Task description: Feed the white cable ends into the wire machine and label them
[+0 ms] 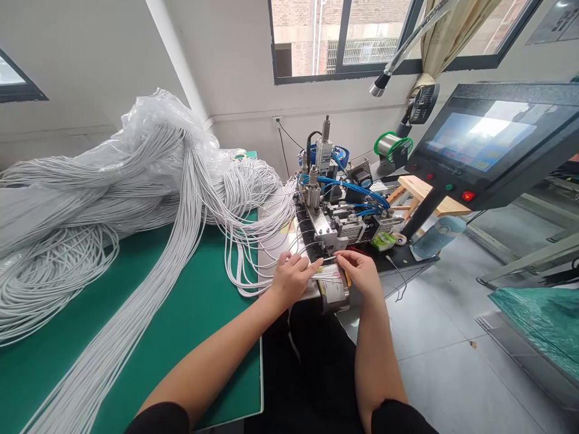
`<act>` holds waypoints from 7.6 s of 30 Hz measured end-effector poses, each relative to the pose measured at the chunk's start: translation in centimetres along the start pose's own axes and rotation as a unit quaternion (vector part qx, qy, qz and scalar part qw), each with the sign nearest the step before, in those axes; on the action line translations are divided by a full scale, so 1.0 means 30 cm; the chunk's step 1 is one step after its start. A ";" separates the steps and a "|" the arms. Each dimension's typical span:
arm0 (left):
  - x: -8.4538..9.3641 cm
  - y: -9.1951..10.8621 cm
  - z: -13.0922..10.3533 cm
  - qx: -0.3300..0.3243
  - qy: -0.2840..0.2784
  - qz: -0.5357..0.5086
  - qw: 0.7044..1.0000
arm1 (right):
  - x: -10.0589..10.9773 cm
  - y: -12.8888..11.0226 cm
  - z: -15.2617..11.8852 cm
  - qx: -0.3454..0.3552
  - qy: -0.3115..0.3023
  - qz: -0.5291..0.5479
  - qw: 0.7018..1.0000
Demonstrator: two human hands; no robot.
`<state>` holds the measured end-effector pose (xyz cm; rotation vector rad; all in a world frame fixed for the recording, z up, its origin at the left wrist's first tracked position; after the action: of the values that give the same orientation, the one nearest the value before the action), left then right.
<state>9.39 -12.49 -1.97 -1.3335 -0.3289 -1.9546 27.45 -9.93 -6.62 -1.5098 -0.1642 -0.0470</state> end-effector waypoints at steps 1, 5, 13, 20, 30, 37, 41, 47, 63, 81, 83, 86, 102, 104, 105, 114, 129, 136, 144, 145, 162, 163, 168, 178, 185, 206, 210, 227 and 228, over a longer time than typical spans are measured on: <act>-0.003 -0.001 0.002 0.003 -0.005 0.000 1.000 | 0.006 0.001 0.004 -0.005 0.007 -0.035 0.999; -0.021 -0.009 0.007 0.023 -0.035 -0.002 0.999 | 0.013 -0.002 0.017 -0.008 0.024 -0.135 0.991; -0.044 -0.021 0.016 0.053 -0.092 -0.016 0.994 | 0.000 0.040 0.075 -0.001 0.007 -0.098 0.995; -0.067 -0.031 0.022 0.063 -0.124 -0.032 0.990 | -0.037 0.090 0.114 -0.012 -0.061 0.039 0.997; -0.063 -0.040 0.020 0.082 -0.123 -0.052 0.988 | -0.056 0.176 0.110 -0.052 -0.048 0.180 0.981; -0.038 -0.034 0.015 0.065 -0.075 -0.066 0.993 | 0.019 0.155 0.052 -0.006 0.052 0.075 0.996; -0.022 -0.026 0.013 0.051 -0.055 -0.067 0.995 | 0.030 0.066 0.001 0.023 0.027 0.023 0.999; -0.011 -0.016 0.011 0.028 -0.037 -0.077 0.996 | -0.006 -0.074 -0.075 0.055 -0.097 -0.069 0.991; -0.004 -0.022 0.005 0.055 -0.040 -0.072 0.995 | -0.018 -0.005 -0.016 0.045 0.085 0.074 0.993; -0.035 -0.016 0.003 0.035 -0.050 -0.040 0.997 | 0.020 -0.017 -0.001 0.013 -0.021 -0.069 0.997; -0.037 -0.019 0.006 0.041 -0.053 -0.043 0.997 | 0.020 -0.021 0.000 0.010 -0.015 -0.114 0.993; -0.045 -0.021 0.011 0.051 -0.063 -0.051 0.995 | 0.016 -0.027 0.010 0.024 -0.008 -0.147 0.989; -0.063 -0.046 0.018 0.127 -0.139 -0.092 0.978 | -0.055 0.127 0.119 -0.020 -0.068 0.139 0.988; -0.065 -0.044 0.019 0.131 -0.147 -0.094 0.976 | -0.063 0.141 0.119 -0.042 -0.066 0.180 0.981; -0.064 -0.044 0.019 0.132 -0.150 -0.095 0.975 | -0.065 0.145 0.118 -0.049 -0.065 0.194 0.978; -0.042 -0.044 0.012 0.125 -0.129 -0.091 0.980 | -0.015 0.165 0.087 0.000 0.000 0.116 0.993; -0.039 -0.016 0.010 0.027 -0.060 -0.072 0.995 | -0.010 -0.076 -0.049 0.064 -0.086 -0.073 0.992; -0.052 0.002 0.020 -0.023 -0.080 -0.047 0.995 | -0.049 -0.122 -0.034 0.128 -0.092 -0.098 0.983; -0.022 -0.008 0.008 0.011 0.014 -0.021 1.000 | -0.006 -0.061 0.003 0.073 -0.002 0.010 0.997; -0.026 -0.008 0.008 0.004 0.014 -0.025 1.000 | -0.009 -0.063 0.008 0.078 -0.005 0.021 0.997; -0.050 -0.021 0.018 0.039 -0.077 -0.062 0.994 | 0.005 -0.100 0.044 0.088 -0.060 -0.238 0.965; -0.053 -0.023 0.020 0.044 -0.081 -0.064 0.994 | 0.001 -0.095 0.049 0.089 -0.065 -0.246 0.963; -0.073 -0.033 0.031 0.062 -0.121 -0.079 0.988 | -0.007 -0.040 0.085 0.067 -0.096 -0.202 0.972; -0.073 -0.040 0.032 0.082 -0.104 -0.099 0.986 | -0.031 0.132 0.133 -0.027 -0.085 0.034 0.995; -0.043 -0.033 0.015 0.086 -0.054 -0.095 0.990 | 0.015 0.115 0.061 -0.024 -0.025 -0.004 0.999; -0.040 -0.007 0.014 -0.008 -0.069 -0.072 0.995 | -0.004 -0.081 -0.063 0.067 -0.040 -0.087 0.993; -0.028 -0.016 0.012 0.015 -0.039 -0.066 0.997 | 0.004 -0.039 -0.037 0.047 0.024 -0.025 0.998; -0.059 -0.036 0.005 0.007 -0.027 -0.083 0.996 | -0.028 -0.072 -0.001 0.061 -0.047 -0.067 0.995; -0.056 -0.037 0.004 0.007 -0.022 -0.080 0.997 | -0.023 -0.069 0.003 0.055 -0.052 -0.066 0.995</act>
<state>9.04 -10.93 -3.21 -1.3794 -0.4839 -2.0513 26.50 -10.03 -4.66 -1.3896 -0.3450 -0.0646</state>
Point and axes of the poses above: each hand's wrist, its own z-axis towards the middle knuckle, its own x-axis out of the back of the hand, y = z × x, the point moved 7 cm from there along z, towards the middle knuckle, and after that the axes turned 15 degrees about -y, right-handed, at the moved point
